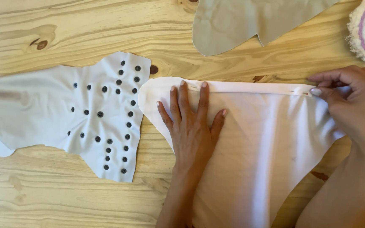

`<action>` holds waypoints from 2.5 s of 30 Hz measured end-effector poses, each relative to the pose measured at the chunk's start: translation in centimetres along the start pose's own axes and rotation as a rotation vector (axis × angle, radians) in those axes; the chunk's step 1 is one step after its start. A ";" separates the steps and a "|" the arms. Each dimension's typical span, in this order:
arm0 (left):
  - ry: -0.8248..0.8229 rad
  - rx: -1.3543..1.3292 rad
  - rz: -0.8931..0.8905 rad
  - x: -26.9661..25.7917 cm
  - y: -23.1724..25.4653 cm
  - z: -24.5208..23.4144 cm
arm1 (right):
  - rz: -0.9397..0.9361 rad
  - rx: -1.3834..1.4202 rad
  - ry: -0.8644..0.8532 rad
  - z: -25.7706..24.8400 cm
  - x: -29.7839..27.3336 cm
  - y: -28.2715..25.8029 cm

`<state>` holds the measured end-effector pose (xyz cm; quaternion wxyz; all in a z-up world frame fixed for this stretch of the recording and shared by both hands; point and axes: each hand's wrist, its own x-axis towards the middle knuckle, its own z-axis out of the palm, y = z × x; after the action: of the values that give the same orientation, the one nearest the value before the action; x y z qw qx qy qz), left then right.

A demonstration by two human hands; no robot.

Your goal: The person folds the edges of a white fabric piece and secures them with pins. They then use scissors to trim the excess fabric along the pinned edge.

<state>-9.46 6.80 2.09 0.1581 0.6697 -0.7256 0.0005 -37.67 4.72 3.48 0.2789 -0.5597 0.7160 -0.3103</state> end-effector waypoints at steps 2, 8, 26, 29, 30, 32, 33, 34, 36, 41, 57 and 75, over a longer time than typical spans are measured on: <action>-0.001 -0.043 0.001 0.1 -0.1 -0.1 | -0.025 -0.031 0.005 -0.1 0.0 1.3; 0.045 -0.230 0.149 1.9 0.5 -0.3 | 0.034 0.166 -0.038 -0.4 -0.4 2.4; -0.132 -0.559 0.319 6.8 -0.2 2.2 | -0.033 0.209 0.016 -1.0 0.0 2.9; 0.014 -0.507 0.353 6.6 -0.3 2.8 | -0.062 0.240 0.011 -0.9 0.2 4.1; 0.040 -0.490 0.334 6.5 -0.4 2.9 | -0.059 0.255 0.007 -0.9 0.2 4.4; 0.044 -0.481 0.326 6.5 -0.4 2.9 | -0.057 0.224 0.025 -0.8 0.3 4.4; 0.046 -0.471 0.319 6.4 -0.4 2.8 | -0.054 0.194 0.042 -0.7 0.3 4.4; 0.048 -0.472 0.319 6.4 -0.4 2.8 | -0.055 0.194 0.042 -0.6 0.3 4.5; 0.080 -0.438 0.325 6.3 -0.3 2.9 | -0.026 0.178 0.076 -0.5 0.2 4.8; 0.103 -0.437 0.294 6.4 -0.4 3.2 | -0.161 0.081 0.099 -0.7 0.3 5.3; 0.043 -0.447 0.224 6.8 -0.7 3.5 | -0.429 -0.017 0.129 0.2 0.7 4.8; -0.397 -0.382 0.109 7.9 -9.7 -3.0 | -0.228 0.119 -0.307 11.2 3.0 -7.1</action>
<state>0.23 -1.21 4.70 0.1359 0.5749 -0.7642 -0.2589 -25.52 -1.00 1.43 0.3805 -0.6604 0.5775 -0.2924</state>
